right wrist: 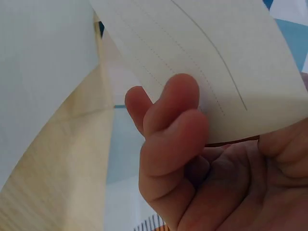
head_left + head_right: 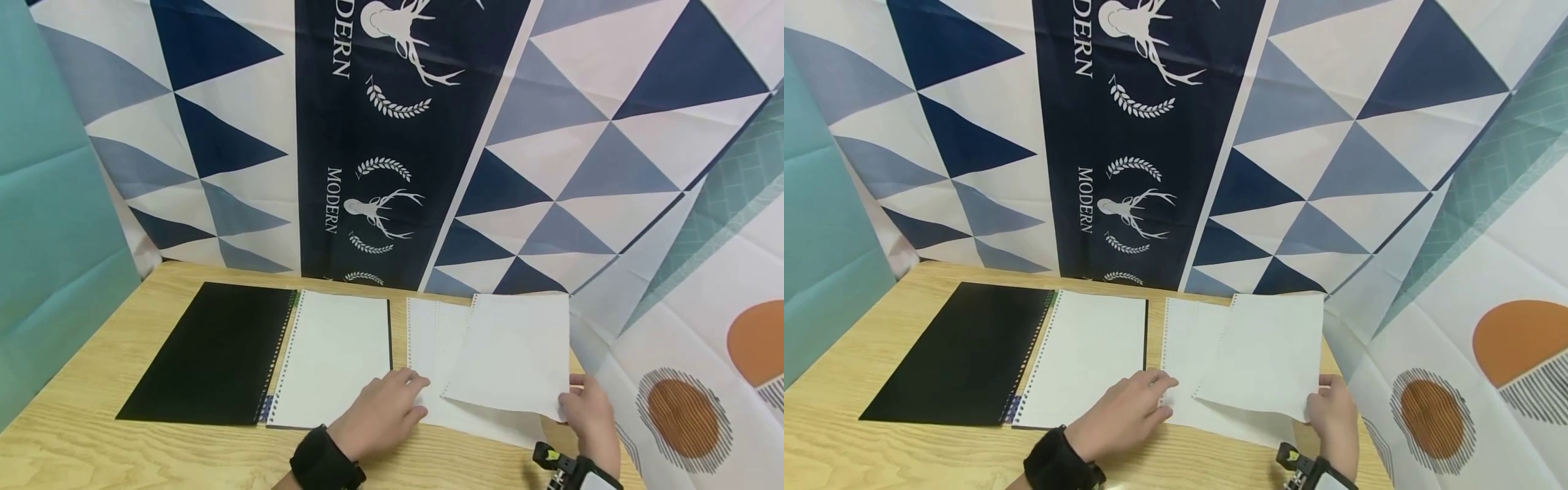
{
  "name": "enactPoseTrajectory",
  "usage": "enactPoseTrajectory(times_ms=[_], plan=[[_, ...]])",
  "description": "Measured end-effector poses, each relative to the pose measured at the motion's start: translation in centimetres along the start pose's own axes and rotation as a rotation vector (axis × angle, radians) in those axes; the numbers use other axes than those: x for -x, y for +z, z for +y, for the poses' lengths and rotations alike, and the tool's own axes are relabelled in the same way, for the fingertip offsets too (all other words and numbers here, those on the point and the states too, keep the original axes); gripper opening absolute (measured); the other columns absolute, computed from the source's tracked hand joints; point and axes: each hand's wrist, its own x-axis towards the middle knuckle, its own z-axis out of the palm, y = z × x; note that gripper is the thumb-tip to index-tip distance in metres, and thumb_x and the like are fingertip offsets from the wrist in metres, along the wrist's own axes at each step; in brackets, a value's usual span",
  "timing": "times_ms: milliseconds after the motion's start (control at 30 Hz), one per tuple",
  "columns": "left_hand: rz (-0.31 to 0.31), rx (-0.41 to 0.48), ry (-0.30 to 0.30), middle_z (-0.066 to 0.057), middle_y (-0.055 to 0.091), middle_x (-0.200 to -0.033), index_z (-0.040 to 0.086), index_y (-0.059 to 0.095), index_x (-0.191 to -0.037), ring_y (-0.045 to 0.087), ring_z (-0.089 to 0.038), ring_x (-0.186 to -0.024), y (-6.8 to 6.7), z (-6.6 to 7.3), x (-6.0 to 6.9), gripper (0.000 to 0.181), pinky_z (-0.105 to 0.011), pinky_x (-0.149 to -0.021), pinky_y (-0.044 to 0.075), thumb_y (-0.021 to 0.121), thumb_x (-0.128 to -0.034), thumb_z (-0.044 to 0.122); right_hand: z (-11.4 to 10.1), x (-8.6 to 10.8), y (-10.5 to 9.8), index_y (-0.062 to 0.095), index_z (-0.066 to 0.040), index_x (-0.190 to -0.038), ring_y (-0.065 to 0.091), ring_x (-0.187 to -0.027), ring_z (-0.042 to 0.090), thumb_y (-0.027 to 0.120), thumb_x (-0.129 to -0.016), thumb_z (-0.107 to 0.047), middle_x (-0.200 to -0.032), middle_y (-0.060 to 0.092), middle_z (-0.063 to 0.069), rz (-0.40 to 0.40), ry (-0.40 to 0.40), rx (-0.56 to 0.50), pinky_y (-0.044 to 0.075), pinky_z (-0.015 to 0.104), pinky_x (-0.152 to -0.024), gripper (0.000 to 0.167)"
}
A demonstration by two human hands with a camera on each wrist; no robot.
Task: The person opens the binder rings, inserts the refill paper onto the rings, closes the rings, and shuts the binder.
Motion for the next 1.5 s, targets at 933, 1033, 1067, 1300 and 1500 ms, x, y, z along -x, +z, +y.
enactPoseTrajectory(times_ms=[933, 1033, 1067, 1300, 1500], plan=[[0.014, 0.583, -0.196, -0.011, 0.062, -0.139, 0.013, 0.044, -0.151, 0.069, -0.017, -0.113, -3.2, -1.3, -0.5, 0.053, -0.037, -0.089, 0.057, 0.045, -0.1072, 0.042, -7.0, 4.6, -0.6, 0.059, -0.009, -0.139, 0.05, -0.086, 0.014, 0.048, -0.106, -0.015, -0.126, 0.057, 0.009, -0.209, -0.36, 0.004, 0.045, 0.027, -0.075, 0.036], [0.043, 0.647, -0.217, -0.014, 0.061, -0.138, 0.013, 0.047, -0.15, 0.071, -0.021, -0.102, -3.9, -1.6, -0.7, 0.051, -0.037, -0.079, 0.057, 0.047, -0.1068, 0.041, -7.7, 4.9, -0.5, 0.06, -0.012, -0.139, 0.049, -0.075, 0.012, 0.049, -0.106, -0.018, -0.103, 0.057, 0.0, -0.22, -0.389, -0.03, 0.044, 0.028, -0.074, 0.035], [0.057, 0.671, -0.232, -0.015, 0.061, -0.139, 0.014, 0.048, -0.148, 0.07, -0.021, -0.097, -4.1, -1.8, -0.6, 0.049, -0.036, -0.075, 0.056, 0.049, -0.1064, 0.039, -7.9, 5.1, -0.5, 0.06, -0.013, -0.139, 0.049, -0.073, 0.011, 0.049, -0.106, -0.019, -0.098, 0.055, -0.003, -0.225, -0.398, -0.039, 0.044, 0.028, -0.073, 0.035], [0.15, 0.806, -0.32, -0.012, 0.063, -0.134, 0.015, 0.059, -0.137, 0.065, -0.013, -0.083, -5.7, -3.2, -0.1, 0.036, -0.029, -0.069, 0.054, 0.059, -0.1024, 0.026, -8.9, 5.9, 0.5, 0.062, -0.008, -0.135, 0.042, -0.064, 0.009, 0.052, -0.105, -0.014, -0.097, 0.051, -0.005, -0.252, -0.437, -0.128, 0.044, 0.028, -0.069, 0.032], [0.214, 0.859, -0.309, -0.013, 0.067, -0.122, 0.013, 0.062, -0.134, 0.068, -0.014, -0.087, -7.2, -4.6, 0.5, 0.034, -0.034, -0.074, 0.057, 0.061, -0.1012, 0.02, -9.8, 6.8, 1.6, 0.064, -0.007, -0.132, 0.046, -0.071, 0.01, 0.055, -0.104, -0.011, -0.123, 0.057, 0.0, -0.258, -0.47, -0.142, 0.045, 0.027, -0.071, 0.031]])
